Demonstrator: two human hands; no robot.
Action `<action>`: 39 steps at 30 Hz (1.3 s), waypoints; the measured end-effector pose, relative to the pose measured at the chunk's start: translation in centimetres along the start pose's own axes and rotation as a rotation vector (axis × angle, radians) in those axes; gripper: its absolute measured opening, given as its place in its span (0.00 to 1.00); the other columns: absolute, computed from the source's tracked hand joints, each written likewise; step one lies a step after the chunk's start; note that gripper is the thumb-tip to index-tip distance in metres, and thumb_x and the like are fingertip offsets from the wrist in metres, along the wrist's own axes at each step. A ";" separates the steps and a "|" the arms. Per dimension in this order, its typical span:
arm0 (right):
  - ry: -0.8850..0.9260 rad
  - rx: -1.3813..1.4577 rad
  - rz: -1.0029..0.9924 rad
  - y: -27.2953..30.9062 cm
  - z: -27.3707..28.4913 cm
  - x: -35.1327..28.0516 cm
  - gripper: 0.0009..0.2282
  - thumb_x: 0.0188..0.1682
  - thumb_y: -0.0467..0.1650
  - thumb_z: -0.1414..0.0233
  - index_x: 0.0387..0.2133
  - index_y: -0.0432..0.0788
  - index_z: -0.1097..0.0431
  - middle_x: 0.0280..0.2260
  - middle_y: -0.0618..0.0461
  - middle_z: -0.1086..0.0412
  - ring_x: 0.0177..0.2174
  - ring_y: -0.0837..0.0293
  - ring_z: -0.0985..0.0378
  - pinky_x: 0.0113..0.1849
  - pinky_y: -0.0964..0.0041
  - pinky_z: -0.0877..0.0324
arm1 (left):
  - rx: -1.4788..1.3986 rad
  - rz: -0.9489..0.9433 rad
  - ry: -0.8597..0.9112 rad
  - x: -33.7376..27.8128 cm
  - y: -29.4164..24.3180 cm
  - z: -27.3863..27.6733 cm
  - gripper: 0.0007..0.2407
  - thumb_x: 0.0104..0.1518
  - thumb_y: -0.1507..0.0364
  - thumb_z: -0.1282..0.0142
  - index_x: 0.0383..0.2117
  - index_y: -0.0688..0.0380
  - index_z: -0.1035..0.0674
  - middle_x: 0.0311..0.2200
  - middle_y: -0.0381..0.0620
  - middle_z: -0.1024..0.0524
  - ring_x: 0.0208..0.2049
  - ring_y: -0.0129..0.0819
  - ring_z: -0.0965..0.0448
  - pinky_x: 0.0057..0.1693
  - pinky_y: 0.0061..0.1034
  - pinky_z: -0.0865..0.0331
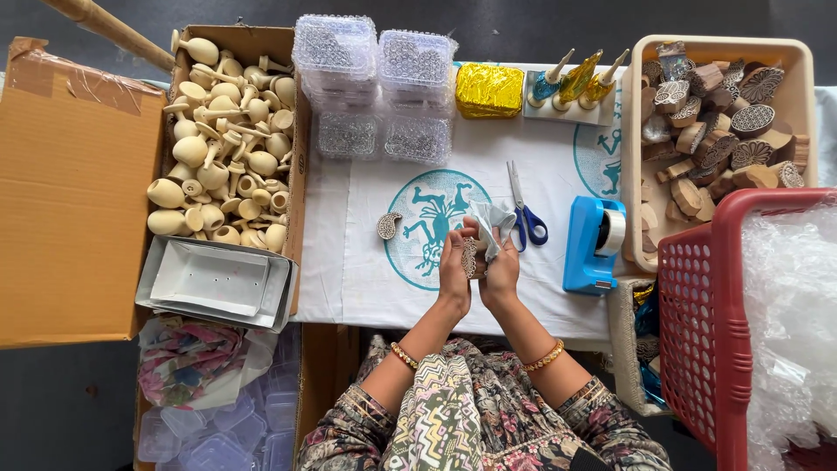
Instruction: The person wipes two small wooden items with a cloth, places them into a clear plastic container, and then wraps the container in bubble wrap. The person folds the bubble wrap around the container and secures it with tape.
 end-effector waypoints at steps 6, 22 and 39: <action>-0.013 0.245 -0.441 -4.3 3.3 -0.9 0.17 0.59 0.33 0.62 0.55 0.35 0.36 0.48 0.46 0.28 0.44 0.56 0.22 0.46 0.59 0.25 | 0.906 -0.743 -0.154 -0.7 0.4 1.1 0.15 0.62 0.58 0.43 0.28 0.57 0.20 0.32 0.42 0.28 0.39 0.42 0.32 0.51 0.37 0.37; 0.205 0.118 -0.484 -4.1 4.9 1.8 0.18 0.58 0.28 0.64 0.57 0.28 0.37 0.56 0.35 0.32 0.50 0.50 0.22 0.51 0.61 0.26 | 0.905 -0.902 0.142 -0.3 -2.3 -0.9 0.08 0.55 0.71 0.42 0.37 0.58 0.25 0.36 0.47 0.30 0.42 0.43 0.30 0.53 0.37 0.36; -0.041 -0.496 -0.390 -7.9 15.5 -2.7 0.10 0.53 0.26 0.48 0.45 0.36 0.26 0.33 0.53 0.22 0.28 0.66 0.26 0.32 0.70 0.30 | 1.693 -0.492 -0.063 14.2 3.1 6.6 0.18 0.53 0.59 0.37 0.46 0.50 0.26 0.49 0.47 0.36 0.55 0.47 0.39 0.58 0.50 0.46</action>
Point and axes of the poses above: each hand's wrist, its own x-axis towards the middle knuckle, its own z-axis out of the back of the hand, y = z × x, the point moved 2 cm from there along x, towards the middle knuckle
